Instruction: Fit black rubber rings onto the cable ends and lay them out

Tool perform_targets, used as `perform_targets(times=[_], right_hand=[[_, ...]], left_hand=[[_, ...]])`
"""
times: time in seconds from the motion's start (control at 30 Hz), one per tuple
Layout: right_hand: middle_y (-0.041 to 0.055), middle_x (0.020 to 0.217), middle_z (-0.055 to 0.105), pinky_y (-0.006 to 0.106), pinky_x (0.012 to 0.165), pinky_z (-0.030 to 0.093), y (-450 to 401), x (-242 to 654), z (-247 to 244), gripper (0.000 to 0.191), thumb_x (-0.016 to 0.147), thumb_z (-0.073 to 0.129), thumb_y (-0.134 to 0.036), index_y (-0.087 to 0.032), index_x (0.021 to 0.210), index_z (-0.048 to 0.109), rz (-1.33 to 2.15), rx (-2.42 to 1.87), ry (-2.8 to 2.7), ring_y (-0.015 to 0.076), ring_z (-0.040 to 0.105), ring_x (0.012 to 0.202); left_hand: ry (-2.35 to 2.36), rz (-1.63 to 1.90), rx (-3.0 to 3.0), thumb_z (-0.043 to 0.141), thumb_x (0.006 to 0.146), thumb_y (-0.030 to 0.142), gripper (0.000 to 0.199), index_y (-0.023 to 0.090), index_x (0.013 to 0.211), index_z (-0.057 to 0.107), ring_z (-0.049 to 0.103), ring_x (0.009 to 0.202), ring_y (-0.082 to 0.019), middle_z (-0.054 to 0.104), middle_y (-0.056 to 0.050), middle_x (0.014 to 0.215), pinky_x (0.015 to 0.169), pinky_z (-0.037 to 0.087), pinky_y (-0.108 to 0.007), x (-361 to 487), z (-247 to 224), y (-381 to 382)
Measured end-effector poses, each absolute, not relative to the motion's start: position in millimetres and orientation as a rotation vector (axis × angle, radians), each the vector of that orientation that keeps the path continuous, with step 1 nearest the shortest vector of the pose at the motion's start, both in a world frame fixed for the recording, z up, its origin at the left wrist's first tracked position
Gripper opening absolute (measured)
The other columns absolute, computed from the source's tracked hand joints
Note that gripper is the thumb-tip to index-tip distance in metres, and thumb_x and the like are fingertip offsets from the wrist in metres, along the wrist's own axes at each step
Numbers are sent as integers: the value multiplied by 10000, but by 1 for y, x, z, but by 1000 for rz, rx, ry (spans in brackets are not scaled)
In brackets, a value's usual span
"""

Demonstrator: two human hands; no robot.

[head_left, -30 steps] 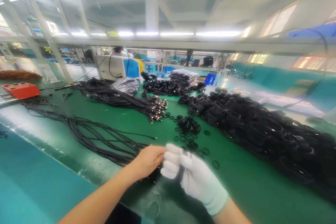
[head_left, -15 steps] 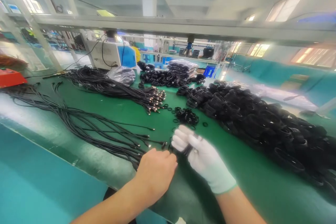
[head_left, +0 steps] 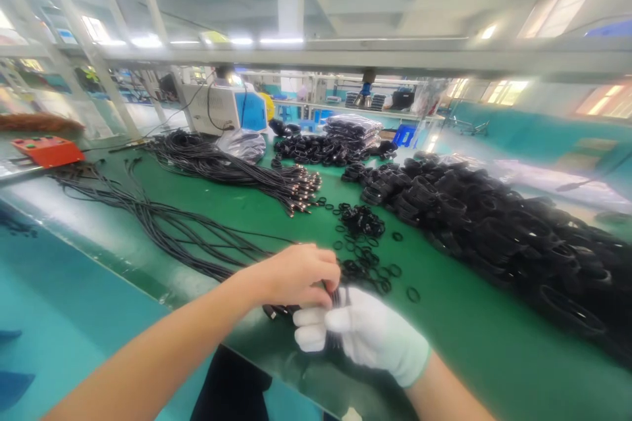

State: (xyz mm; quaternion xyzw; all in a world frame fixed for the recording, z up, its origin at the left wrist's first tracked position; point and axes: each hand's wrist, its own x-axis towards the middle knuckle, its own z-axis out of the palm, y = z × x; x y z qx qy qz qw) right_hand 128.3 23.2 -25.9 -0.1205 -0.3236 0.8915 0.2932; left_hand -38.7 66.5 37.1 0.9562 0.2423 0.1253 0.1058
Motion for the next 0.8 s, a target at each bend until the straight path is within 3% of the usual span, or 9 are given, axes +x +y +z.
perform_targets(times=[0.17,0.33,0.47,0.63,0.8], right_hand=[[56,734,554,359,729,443,26,128,-30,227,738,674,-191,-36,889,605,2345,-359,-767,152,566,681],[129,837,645,469,797,460,26,134,-37,361,723,699,-273,-33,977,612,2410,-370,-828,238,641,782],[92,772,645,453,756,483,22,136,-39,362,731,688,-332,-51,946,615,2480,-322,-826,221,651,716],[15,701,576,384,727,465,19,130,-36,354,635,774,-292,-117,846,550,2506,-308,-703,136,560,651],[69,782,619,435,792,454,21,127,-33,371,644,766,-304,-102,889,576,2414,-387,-803,188,597,749]], left_hand=[[771,644,2954,559,838,207,98,186,780,636,511,939,-163,628,-11,910,831,348,-289,-38,33,63],[794,122,3028,564,812,194,166,174,652,600,476,617,-106,580,8,751,517,307,-232,-27,57,57],[773,10,2579,638,761,239,82,190,698,621,526,633,-91,594,38,700,526,340,-179,-27,68,71],[902,331,1997,636,742,255,117,166,817,621,532,621,-89,603,35,696,542,390,-168,-40,34,68],[953,755,1717,520,806,198,120,141,854,615,525,674,-99,601,9,752,602,408,-194,-38,-3,41]])
